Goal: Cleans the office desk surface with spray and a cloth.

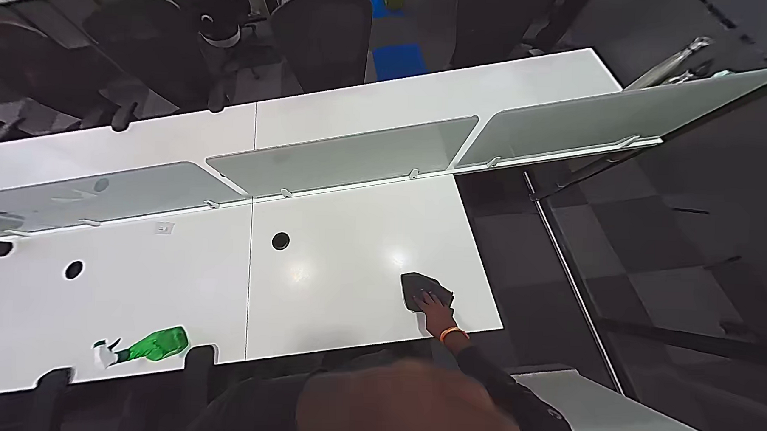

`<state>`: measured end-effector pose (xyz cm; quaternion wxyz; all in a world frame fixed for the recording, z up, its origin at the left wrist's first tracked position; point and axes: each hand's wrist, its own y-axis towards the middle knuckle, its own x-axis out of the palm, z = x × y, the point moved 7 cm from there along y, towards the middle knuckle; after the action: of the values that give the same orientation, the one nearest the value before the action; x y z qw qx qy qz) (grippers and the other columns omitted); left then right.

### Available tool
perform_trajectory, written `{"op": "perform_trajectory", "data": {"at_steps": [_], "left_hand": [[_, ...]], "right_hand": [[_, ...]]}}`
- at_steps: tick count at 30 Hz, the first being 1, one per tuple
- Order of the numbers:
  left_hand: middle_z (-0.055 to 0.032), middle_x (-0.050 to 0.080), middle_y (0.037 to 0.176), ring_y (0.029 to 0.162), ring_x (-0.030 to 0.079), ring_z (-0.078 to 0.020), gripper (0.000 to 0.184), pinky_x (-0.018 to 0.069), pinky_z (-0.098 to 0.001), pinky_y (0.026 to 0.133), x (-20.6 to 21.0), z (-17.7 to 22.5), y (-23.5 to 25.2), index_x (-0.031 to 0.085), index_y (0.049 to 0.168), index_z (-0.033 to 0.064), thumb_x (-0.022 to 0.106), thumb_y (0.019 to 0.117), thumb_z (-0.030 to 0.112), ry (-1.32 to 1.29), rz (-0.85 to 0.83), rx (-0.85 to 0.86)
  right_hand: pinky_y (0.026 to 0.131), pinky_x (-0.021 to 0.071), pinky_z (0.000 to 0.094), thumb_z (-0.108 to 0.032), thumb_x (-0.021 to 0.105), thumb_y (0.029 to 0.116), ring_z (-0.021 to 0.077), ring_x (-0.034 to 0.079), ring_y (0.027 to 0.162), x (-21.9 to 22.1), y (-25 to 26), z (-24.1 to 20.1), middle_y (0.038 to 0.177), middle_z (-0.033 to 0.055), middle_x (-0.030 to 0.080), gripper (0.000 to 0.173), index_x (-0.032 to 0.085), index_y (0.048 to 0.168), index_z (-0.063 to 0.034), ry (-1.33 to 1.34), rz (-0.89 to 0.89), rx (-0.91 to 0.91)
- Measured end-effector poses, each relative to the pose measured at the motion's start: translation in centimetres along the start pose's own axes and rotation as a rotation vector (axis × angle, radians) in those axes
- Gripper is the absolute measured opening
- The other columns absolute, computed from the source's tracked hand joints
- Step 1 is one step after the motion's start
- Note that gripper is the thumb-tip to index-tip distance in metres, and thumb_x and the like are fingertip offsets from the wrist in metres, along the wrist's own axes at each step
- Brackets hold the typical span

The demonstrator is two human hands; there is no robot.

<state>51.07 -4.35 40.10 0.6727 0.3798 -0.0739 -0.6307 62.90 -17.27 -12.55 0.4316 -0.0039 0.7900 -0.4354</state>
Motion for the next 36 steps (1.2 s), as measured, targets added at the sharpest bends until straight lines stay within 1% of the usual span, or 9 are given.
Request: {"op": "perform_trajectory", "data": {"at_steps": [2,6,9,13,18,24,28,31,36], "left_hand": [[-0.0069,0.065,0.074,0.072,0.066,-0.0195,0.027,0.0561,-0.0348,0.065,1.7,-8.5,-5.0,0.065,0.078,0.0080,0.060,0.0979,0.025,0.224,-0.113,-0.218],[-0.0158,0.068,0.125,0.120,0.064,-0.0325,0.033,0.0509,-0.0512,0.103,4.6,-25.7,-27.0,0.066,0.126,0.0051,0.055,0.1013,0.025,0.335,-0.511,-1.098],[-0.0166,0.059,0.142,0.132,0.056,-0.0365,0.050,0.0473,-0.0567,0.108,4.8,-27.7,-41.0,0.056,0.142,0.0078,0.064,0.0966,0.026,0.329,-0.558,-1.422],[-0.0177,0.051,0.151,0.138,0.049,-0.0395,0.067,0.0461,-0.0587,0.108,3.9,-27.1,-50.0,0.048,0.150,0.0071,0.071,0.0912,0.030,0.371,-0.533,-1.642],[-0.0172,0.030,0.166,0.150,0.031,-0.0425,0.078,0.0377,-0.0634,0.113,3.3,-27.3,-52.5,0.038,0.157,0.0073,0.069,0.0906,0.033,0.509,-0.515,-1.747],[-0.0183,0.028,0.167,0.152,0.028,-0.0426,0.077,0.0331,-0.0652,0.115,3.4,-29.7,-49.7,0.038,0.157,0.0053,0.068,0.0908,0.032,0.589,-0.476,-1.715],[-0.0179,0.026,0.168,0.152,0.028,-0.0422,0.074,0.0340,-0.0645,0.115,3.9,-31.8,-47.2,0.039,0.157,0.0070,0.066,0.0913,0.030,0.565,-0.505,-1.645],[-0.0170,0.024,0.169,0.153,0.026,-0.0432,0.074,0.0338,-0.0652,0.114,4.7,-33.2,-46.1,0.041,0.156,0.0098,0.067,0.0903,0.029,0.546,-0.547,-1.572],[-0.0156,0.022,0.170,0.153,0.026,-0.0424,0.074,0.0324,-0.0651,0.115,5.8,-33.4,-45.1,0.040,0.156,0.0102,0.068,0.0905,0.028,0.527,-0.597,-1.544]], "right_hand": [[0.112,0.0339,0.0727,-0.002,0.073,0.0819,0.0410,0.025,0.155,-0.4,0.4,0.5,0.168,0.0094,0.032,0.081,0.048,0.155,-0.0290,-0.050,-0.022,-0.104],[0.111,0.0387,0.0696,-0.001,0.071,0.0842,0.0406,0.031,0.153,-4.2,2.8,4.3,0.163,0.0088,0.041,0.070,0.056,0.149,-0.0229,-0.092,0.070,-0.081],[0.110,0.0414,0.0677,-0.003,0.071,0.0825,0.0440,0.034,0.150,-8.2,5.3,5.8,0.164,0.0150,0.038,0.070,0.055,0.149,-0.0135,-0.001,0.160,0.148],[0.105,0.0405,0.0739,-0.015,0.068,0.0895,0.0489,0.037,0.146,-11.0,8.3,2.5,0.162,0.0186,0.040,0.064,0.052,0.151,-0.0149,0.122,0.227,0.343],[0.106,0.0355,0.0770,-0.006,0.068,0.0871,0.0499,0.031,0.149,-6.7,9.7,-11.1,0.166,0.0168,0.032,0.070,0.048,0.154,-0.0139,0.052,0.123,0.072],[0.105,0.0397,0.0721,-0.008,0.078,0.0804,0.0440,0.037,0.146,5.6,3.3,-23.2,0.166,0.0099,0.036,0.064,0.061,0.142,-0.0152,-0.147,-0.189,-0.516],[0.107,0.0368,0.0737,-0.005,0.069,0.0885,0.0397,0.038,0.148,4.7,1.6,-15.5,0.164,0.0024,0.041,0.059,0.061,0.144,-0.0238,-0.122,-0.099,-0.429],[0.108,0.0353,0.0745,-0.004,0.058,0.0938,0.0409,0.036,0.149,1.1,1.8,-4.3,0.164,0.0025,0.040,0.063,0.054,0.149,-0.0329,-0.052,0.083,-0.139],[0.101,0.0408,0.0765,-0.002,0.060,0.0913,0.0478,0.032,0.150,-5.2,0.6,9.9,0.167,0.0097,0.034,0.072,0.046,0.156,-0.0303,0.043,0.230,0.358]]}}
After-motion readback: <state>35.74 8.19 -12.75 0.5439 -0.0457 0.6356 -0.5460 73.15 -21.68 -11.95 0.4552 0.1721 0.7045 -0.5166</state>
